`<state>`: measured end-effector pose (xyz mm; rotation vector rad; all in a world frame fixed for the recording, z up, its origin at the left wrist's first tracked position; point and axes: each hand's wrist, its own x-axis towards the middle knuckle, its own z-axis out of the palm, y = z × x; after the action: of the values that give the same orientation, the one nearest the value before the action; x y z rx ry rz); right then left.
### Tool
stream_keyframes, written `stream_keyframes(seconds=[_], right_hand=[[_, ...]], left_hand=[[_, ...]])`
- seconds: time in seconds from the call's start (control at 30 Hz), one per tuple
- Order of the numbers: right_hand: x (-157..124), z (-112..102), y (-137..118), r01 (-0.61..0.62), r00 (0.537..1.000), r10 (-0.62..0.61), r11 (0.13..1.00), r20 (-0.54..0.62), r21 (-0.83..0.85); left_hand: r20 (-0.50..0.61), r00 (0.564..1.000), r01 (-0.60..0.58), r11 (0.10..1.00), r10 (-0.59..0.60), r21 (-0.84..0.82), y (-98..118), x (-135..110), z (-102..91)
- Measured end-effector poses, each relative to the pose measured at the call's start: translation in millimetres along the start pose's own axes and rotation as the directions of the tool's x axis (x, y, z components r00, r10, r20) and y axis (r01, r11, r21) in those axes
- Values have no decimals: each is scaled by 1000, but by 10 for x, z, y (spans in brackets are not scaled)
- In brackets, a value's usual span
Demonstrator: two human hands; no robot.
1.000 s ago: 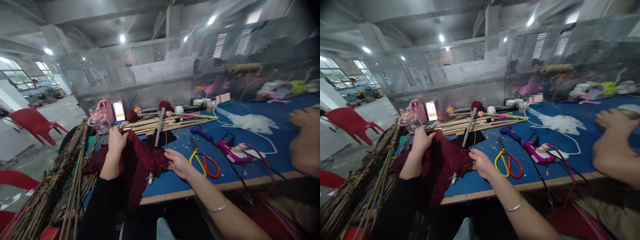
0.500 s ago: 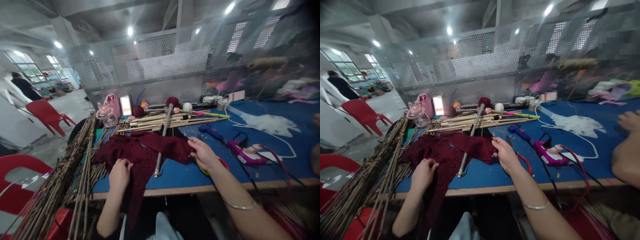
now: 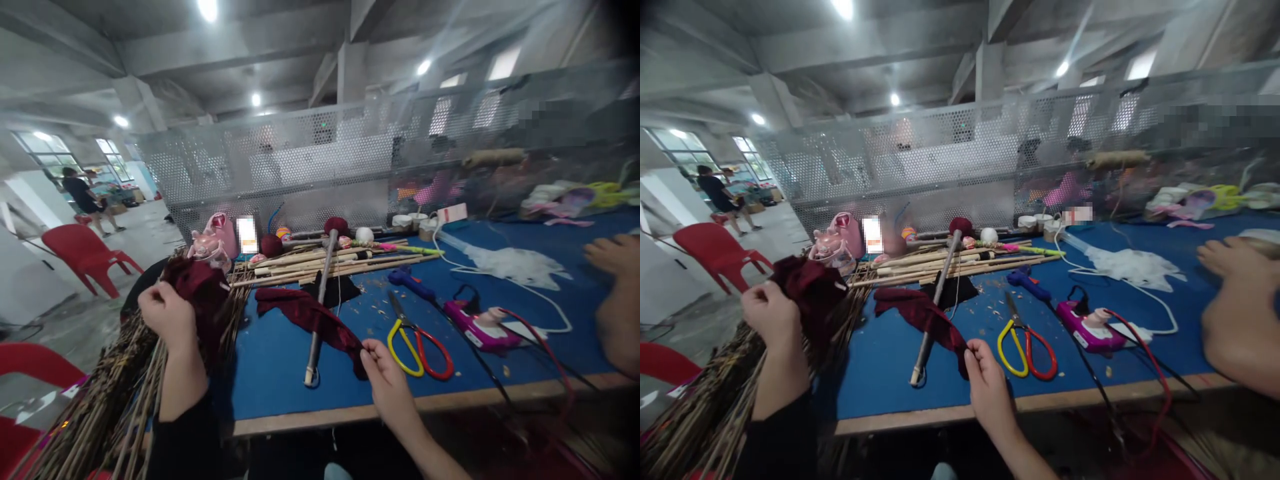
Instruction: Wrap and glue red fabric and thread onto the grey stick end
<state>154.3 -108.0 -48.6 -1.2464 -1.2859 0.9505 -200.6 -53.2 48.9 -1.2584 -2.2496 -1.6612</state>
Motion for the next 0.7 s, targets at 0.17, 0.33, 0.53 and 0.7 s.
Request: stream_keyframes(seconds=[0.17,0.33,0.53,0.7], right_hand=[[-27,22,8,-10,999,10,1000,38,4],[26,22,-11,11,1000,-11,1000,15,27],[58,-66,-287,96,991,-93,995,101,-23],[127,-78,-605,72,992,-80,993,92,91]], left_hand=[[-76,977,208,963,-198,170,-178,-401,-67],[31,993,-118,992,116,47,340,-1247,95],[867,490,331,901,89,-279,780,-2093,418],[972,227,722,659,63,-211,827,-2310,613]])
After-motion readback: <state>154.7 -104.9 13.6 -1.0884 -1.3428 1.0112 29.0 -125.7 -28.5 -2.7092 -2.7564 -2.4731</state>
